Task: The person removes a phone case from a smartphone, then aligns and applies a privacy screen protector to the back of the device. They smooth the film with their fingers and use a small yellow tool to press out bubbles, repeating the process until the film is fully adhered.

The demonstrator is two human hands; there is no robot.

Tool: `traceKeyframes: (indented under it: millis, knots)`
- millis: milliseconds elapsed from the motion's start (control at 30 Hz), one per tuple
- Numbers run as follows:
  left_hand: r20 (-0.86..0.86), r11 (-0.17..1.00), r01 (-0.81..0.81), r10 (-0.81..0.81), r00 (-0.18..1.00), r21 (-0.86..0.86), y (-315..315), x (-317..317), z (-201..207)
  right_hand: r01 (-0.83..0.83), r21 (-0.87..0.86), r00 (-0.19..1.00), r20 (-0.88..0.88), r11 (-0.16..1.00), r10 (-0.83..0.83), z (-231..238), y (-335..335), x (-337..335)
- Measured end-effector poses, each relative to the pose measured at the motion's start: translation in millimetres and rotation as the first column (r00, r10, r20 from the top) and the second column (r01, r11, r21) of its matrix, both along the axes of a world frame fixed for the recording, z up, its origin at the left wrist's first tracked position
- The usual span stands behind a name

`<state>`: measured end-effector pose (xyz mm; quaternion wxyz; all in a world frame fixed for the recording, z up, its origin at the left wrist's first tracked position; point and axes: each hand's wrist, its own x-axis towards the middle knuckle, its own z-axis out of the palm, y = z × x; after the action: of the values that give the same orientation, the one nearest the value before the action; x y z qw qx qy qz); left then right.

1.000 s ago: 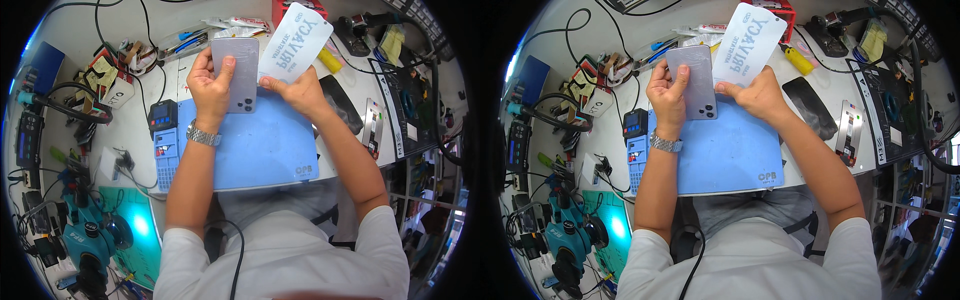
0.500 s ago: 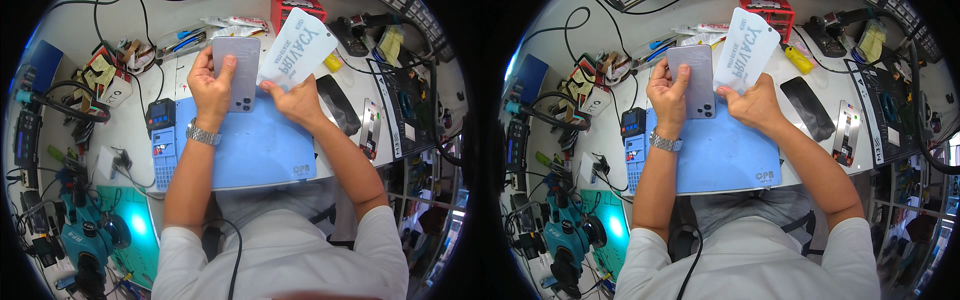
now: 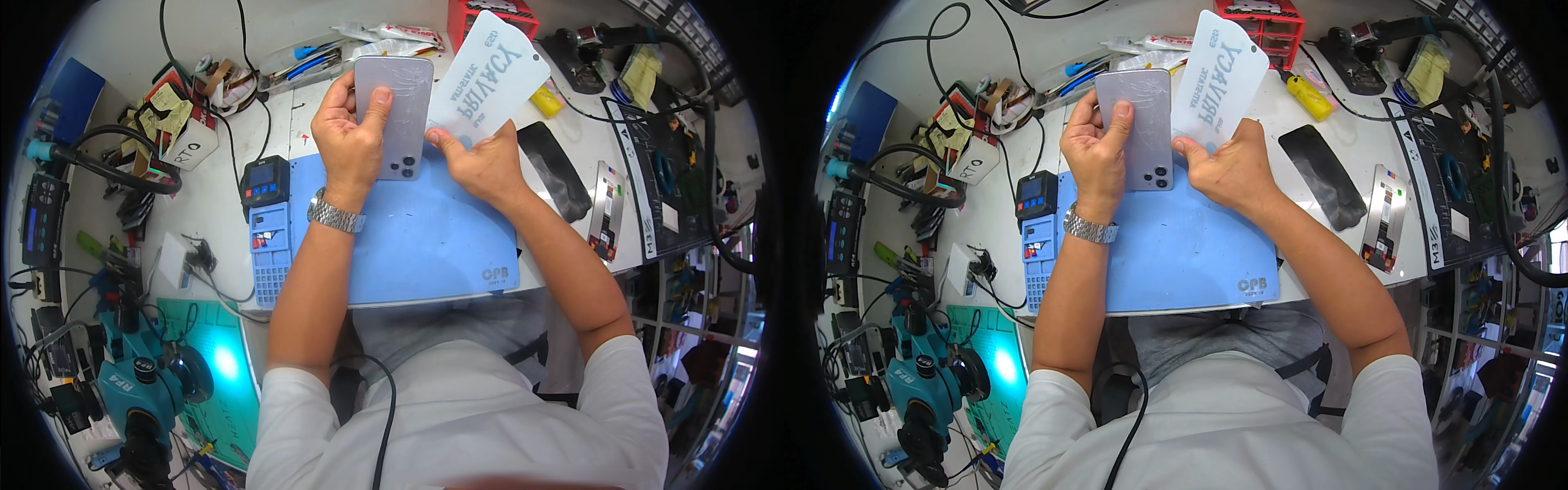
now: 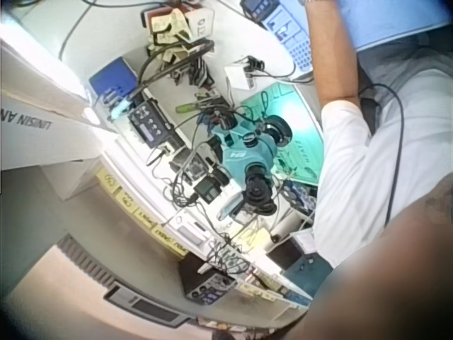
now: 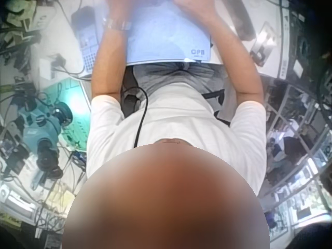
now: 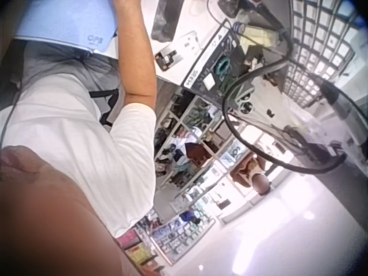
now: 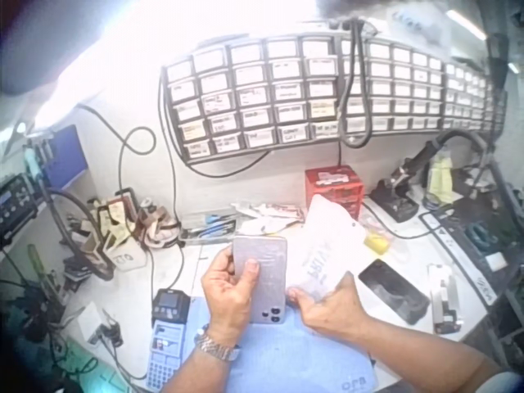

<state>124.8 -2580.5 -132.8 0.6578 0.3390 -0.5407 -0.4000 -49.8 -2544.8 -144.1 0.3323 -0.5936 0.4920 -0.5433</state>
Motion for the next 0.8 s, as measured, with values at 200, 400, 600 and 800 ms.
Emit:
traceKeyframes:
  millis: [200,400,600,800]
  knots:
    - [0.0,1.0,-0.005,0.005,1.0,-0.002,0.1,-0.8,0.4,-0.058,0.017,0.998,0.01,0.998,0.058,-0.4,0.8,-3.0]
    - [-0.009,1.0,-0.001,0.001,1.0,0.007,-1.6,0.0,-0.7,-0.082,0.024,0.997,0.007,0.996,0.081,1.5,3.6,-2.3]
    - [-0.012,1.0,-0.009,0.009,1.0,0.006,-3.2,0.4,-3.0,-0.066,0.024,0.998,0.005,0.998,0.066,-0.4,3.6,-2.8]
    - [-0.026,1.0,-0.008,0.008,1.0,0.01,-3.2,0.1,-3.3,-0.049,0.075,0.999,-0.01,0.996,0.05,-2.6,3.3,-2.3]
